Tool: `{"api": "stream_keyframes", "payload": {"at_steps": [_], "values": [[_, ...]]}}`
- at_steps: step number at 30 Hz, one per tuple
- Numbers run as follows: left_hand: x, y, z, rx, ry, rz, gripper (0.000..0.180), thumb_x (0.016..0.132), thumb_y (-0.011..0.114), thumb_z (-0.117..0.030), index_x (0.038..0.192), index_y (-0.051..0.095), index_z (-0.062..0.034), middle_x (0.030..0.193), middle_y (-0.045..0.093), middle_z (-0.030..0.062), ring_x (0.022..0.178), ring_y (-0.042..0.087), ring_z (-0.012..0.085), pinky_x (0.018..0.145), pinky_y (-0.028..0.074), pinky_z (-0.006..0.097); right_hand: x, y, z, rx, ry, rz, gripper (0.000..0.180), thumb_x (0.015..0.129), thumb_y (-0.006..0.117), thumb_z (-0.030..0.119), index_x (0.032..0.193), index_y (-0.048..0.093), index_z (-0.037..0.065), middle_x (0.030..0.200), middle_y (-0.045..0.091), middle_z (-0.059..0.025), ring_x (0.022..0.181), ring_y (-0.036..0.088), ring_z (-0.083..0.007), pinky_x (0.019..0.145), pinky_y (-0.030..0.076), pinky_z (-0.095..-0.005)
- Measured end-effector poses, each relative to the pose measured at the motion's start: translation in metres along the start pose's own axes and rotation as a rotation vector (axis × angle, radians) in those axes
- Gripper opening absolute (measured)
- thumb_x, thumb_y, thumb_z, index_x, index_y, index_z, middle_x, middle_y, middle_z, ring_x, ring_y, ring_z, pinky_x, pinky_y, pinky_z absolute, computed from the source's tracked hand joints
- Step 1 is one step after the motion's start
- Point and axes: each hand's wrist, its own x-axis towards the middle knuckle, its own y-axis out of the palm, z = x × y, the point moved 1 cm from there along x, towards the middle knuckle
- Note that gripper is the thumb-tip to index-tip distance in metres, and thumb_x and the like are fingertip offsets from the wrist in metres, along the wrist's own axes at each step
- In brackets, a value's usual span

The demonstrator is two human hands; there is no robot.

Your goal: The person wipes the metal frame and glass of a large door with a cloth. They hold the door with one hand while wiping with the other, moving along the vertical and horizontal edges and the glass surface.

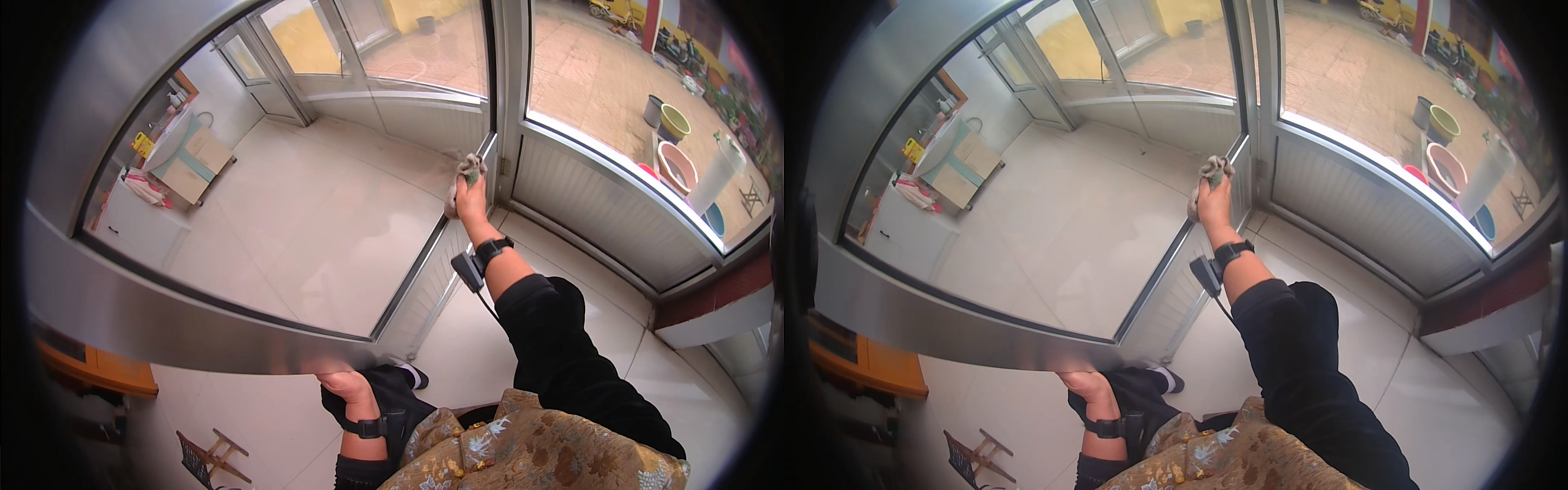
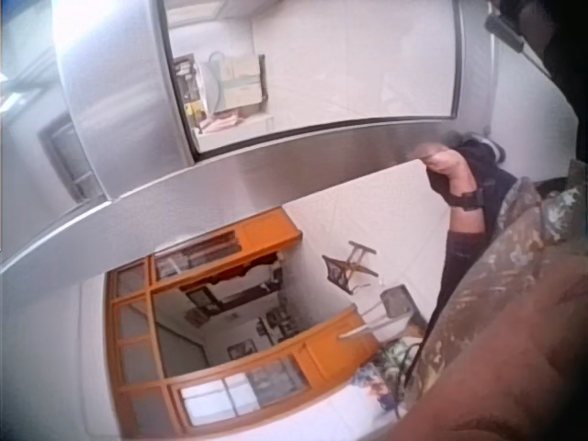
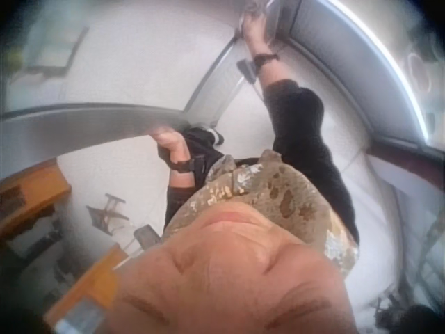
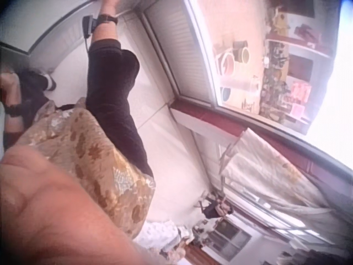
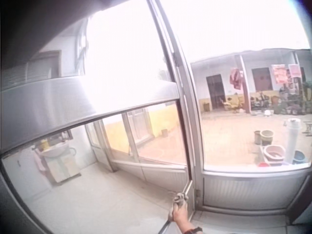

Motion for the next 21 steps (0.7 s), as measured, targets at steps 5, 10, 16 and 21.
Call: {"api": "stream_keyframes", "payload": {"at_steps": [5, 10, 16, 21], "values": [[0.003, -0.004, 0.005, 0.122, -0.014, -0.011, 0.049, 0.106, 0.036, -0.038, 0.123, 0.053, 0.0039, 0.121, 0.057, 0.014, 0.106, 0.054, 0.0246, 0.095, 0.043, 0.034, -0.057, -0.002, 0.064, 0.149, -0.008, 0.101, 0.054, 0.089, 0.061, 0.013, 0.137, 0.041, 0.001, 0.134, 0.046, -0.0269, 0.121, 0.05, -0.0432, 0.103, 0.04, -0.0469], [0.003, -0.009, 0.009, 0.281, 0.043, 0.029, 0.051, 0.107, 0.03, -0.039, 0.127, 0.05, 0.0045, 0.123, 0.058, 0.0179, 0.108, 0.056, 0.0289, 0.096, 0.043, 0.036, -0.131, -0.015, 0.205, 0.214, -0.745, 0.18, 0.071, 0.081, 0.06, -0.006, 0.146, 0.033, 0.005, 0.15, 0.033, -0.0233, 0.139, 0.034, -0.0409, 0.114, 0.03, -0.0445], [0.004, -0.006, -0.012, 0.261, -0.075, 0.12, 0.051, 0.107, 0.029, -0.038, 0.127, 0.051, 0.0036, 0.122, 0.059, 0.0177, 0.108, 0.057, 0.0295, 0.095, 0.045, 0.037, -0.161, -0.026, 0.339, 0.158, -1.366, 0.332, 0.072, 0.066, 0.065, -0.006, 0.135, 0.049, 0.007, 0.14, 0.044, -0.0185, 0.132, 0.042, -0.0381, 0.11, 0.034, -0.0466], [0.004, -0.005, -0.014, 0.186, -0.098, 0.189, 0.053, 0.106, 0.032, -0.04, 0.13, 0.05, 0.0033, 0.127, 0.056, 0.0155, 0.115, 0.054, 0.0257, 0.098, 0.045, 0.035, -0.075, -0.013, 0.345, 0.278, -1.216, 0.073, 0.059, 0.071, 0.067, 0.001, 0.128, 0.052, 0.008, 0.13, 0.052, -0.0199, 0.12, 0.049, -0.0395, 0.103, 0.038, -0.0465]]}}
